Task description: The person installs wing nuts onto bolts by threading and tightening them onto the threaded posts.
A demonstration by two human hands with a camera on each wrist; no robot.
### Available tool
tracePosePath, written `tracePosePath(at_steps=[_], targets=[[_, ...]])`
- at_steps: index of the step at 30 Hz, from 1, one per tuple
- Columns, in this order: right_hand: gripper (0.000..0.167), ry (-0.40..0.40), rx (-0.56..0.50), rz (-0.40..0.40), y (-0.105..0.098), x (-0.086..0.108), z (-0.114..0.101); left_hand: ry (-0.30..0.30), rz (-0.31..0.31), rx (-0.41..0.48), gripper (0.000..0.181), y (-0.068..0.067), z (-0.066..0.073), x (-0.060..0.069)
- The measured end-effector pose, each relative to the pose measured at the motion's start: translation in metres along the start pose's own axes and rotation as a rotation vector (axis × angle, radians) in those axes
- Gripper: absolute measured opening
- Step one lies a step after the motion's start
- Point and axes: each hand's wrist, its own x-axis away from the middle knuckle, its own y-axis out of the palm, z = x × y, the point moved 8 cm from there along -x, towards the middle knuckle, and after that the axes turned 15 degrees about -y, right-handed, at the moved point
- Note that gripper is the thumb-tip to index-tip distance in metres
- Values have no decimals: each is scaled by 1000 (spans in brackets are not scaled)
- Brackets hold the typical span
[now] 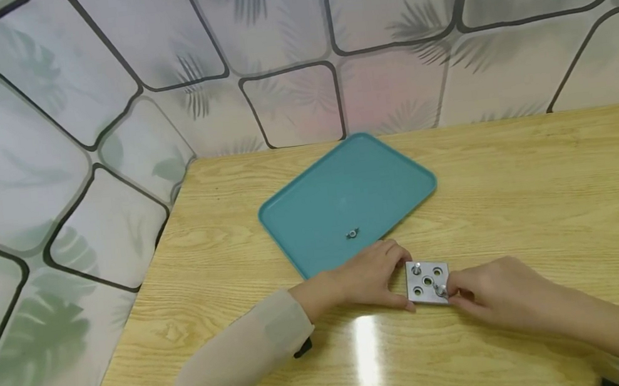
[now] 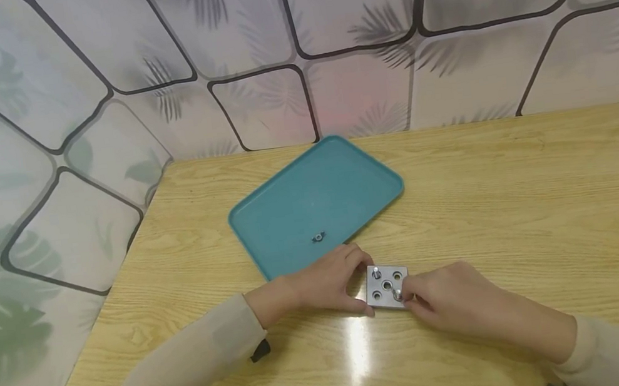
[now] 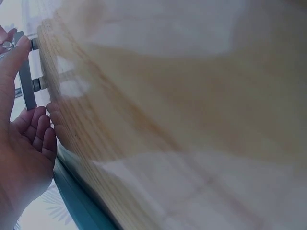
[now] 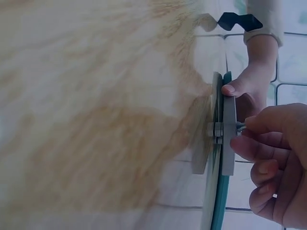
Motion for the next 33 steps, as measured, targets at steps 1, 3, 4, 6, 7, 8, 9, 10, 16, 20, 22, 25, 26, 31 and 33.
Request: tracePosePath(at_steps=[1,3,4,6,7,8,9,10,16,20,22,25,26,31,33], targets=[[19,-12,3,7,-1,0,-1,-1,0,1,71,0,0,0],[20,-17,3,13,-1,-1,-2,-1,0,6,71,0,0,-1],[19,-11,0,11,-1,-1,-2,-1,1,7,71,0,0,-1],[17,40,-11,-7,0,-1,1,-2,3,9,70,0,0,-1],[16,69,-15,-17,0,-1,2,-2,3,9,70,0,-1,-1],[15,97,-18,-27,0,-1,4,-2,3,8,70,0,-1,-2],[15,120,-16,-35,1,-1,6,-2,2,6,70,0,-1,-2],[16,128,-14,-36,1,0,6,-2,2,4,70,0,-1,-2],[25,-7,-16,4,2,-2,3,9,-2,-18,70,1,-1,-2],[22,-54,-46,10,3,-2,3,12,-13,-22,71,2,0,-2],[21,-56,-57,11,3,-3,3,13,-15,-24,70,2,1,-2],[22,-64,-48,27,2,-4,3,12,-17,-17,70,2,1,-2],[22,-67,-47,29,1,-4,3,12,-15,-14,70,1,1,-2],[21,-36,-65,12,2,-3,6,14,-6,-5,70,1,1,-2],[20,-11,-93,-9,3,-3,7,15,-2,-3,70,1,1,-2]])
